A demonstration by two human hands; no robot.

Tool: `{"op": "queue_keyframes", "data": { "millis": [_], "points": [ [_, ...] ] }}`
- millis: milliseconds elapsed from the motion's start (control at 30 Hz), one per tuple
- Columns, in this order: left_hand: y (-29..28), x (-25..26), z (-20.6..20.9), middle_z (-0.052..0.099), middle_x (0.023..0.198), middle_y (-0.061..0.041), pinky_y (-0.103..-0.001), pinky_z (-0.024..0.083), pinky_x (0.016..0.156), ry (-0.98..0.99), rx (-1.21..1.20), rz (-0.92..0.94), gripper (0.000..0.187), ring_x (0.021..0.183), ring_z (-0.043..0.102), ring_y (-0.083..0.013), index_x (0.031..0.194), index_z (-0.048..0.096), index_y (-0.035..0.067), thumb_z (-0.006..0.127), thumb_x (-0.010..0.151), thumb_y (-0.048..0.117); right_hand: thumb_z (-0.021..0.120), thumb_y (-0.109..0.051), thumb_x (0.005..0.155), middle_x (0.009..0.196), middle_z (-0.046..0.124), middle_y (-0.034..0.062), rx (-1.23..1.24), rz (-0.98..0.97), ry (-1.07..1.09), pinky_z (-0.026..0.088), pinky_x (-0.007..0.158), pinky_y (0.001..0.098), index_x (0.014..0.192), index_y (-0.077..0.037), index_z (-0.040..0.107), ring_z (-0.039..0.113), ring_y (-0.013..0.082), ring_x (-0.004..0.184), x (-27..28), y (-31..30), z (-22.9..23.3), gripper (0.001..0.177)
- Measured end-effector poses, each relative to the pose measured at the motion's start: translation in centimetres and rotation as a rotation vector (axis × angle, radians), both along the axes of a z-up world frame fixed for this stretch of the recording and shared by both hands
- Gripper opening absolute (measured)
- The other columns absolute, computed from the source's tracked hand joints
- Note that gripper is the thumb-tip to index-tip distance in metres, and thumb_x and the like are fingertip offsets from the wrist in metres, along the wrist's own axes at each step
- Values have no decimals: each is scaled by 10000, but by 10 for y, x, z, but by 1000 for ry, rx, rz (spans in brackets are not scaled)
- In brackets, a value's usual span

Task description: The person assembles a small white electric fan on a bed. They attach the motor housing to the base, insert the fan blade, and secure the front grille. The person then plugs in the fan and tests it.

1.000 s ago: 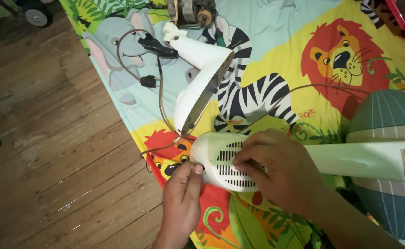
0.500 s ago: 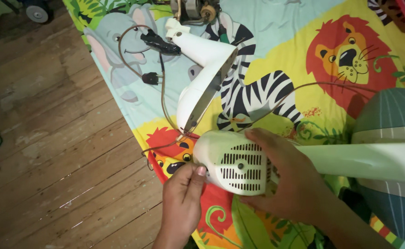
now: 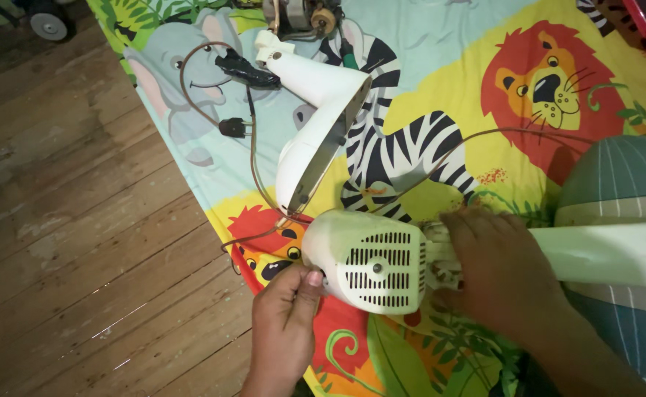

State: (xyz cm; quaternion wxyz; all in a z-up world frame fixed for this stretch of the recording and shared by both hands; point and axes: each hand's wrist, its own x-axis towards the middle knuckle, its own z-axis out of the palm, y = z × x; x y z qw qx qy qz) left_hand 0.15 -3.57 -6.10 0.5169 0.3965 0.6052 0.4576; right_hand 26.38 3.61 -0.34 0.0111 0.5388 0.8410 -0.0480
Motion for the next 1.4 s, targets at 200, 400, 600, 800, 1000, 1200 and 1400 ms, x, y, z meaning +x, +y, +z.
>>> {"op": "queue_keyframes", "data": {
  "millis": [200,400,600,800,1000,1200,1400],
  "points": [
    [3,0,31,573,1099,-143,-425,472,898,673,506,72,449,1029,583,-294,1164,556,8,789,879,265,840,-364,660,996,678,71,-131,3,-116,480,781,470,1203,-174,674,664,310,968,-12,11,18,599],
    [34,14,90,563,1390,-247,-618,365,1016,889,556,-266,1206,1305,517,-436,1389,517,25,917,381,553,844,-338,654,989,690,49,-161,-62,-168,492,830,452,1197,-182,671,674,276,944,-17,4,23,591],
    [38,24,91,697,1218,-142,-450,545,978,742,598,-330,886,1200,652,-350,1279,609,56,961,527,365,849,-335,575,984,713,44,5,-44,-15,476,837,459,1142,-189,711,677,270,953,-11,-7,16,602],
    [33,23,90,713,1175,-132,-460,521,1008,764,639,-300,899,1173,661,-356,1240,643,59,968,465,376,849,-360,597,1033,721,44,-27,-46,-44,463,855,448,1159,-203,708,670,256,993,-6,-5,15,600],
    [31,20,86,706,1212,-138,-453,511,991,769,588,-319,917,1191,646,-365,1239,644,69,977,443,380,845,-328,586,1070,719,40,-26,-46,-42,458,849,447,1182,-199,715,668,252,995,-6,-7,13,623],
    [30,19,78,703,1216,-103,-447,513,996,762,563,-334,926,1228,641,-364,1231,645,73,976,414,355,854,-306,563,1074,718,42,-54,-71,-28,458,842,446,1195,-184,712,664,256,988,-8,-11,10,659],
    [25,17,77,692,1264,-100,-469,505,972,761,527,-382,955,1231,623,-399,1236,630,74,979,388,342,861,-293,549,1039,718,55,-29,-68,27,463,857,450,1177,-170,718,666,265,991,-6,-11,9,656]
  ]
}}
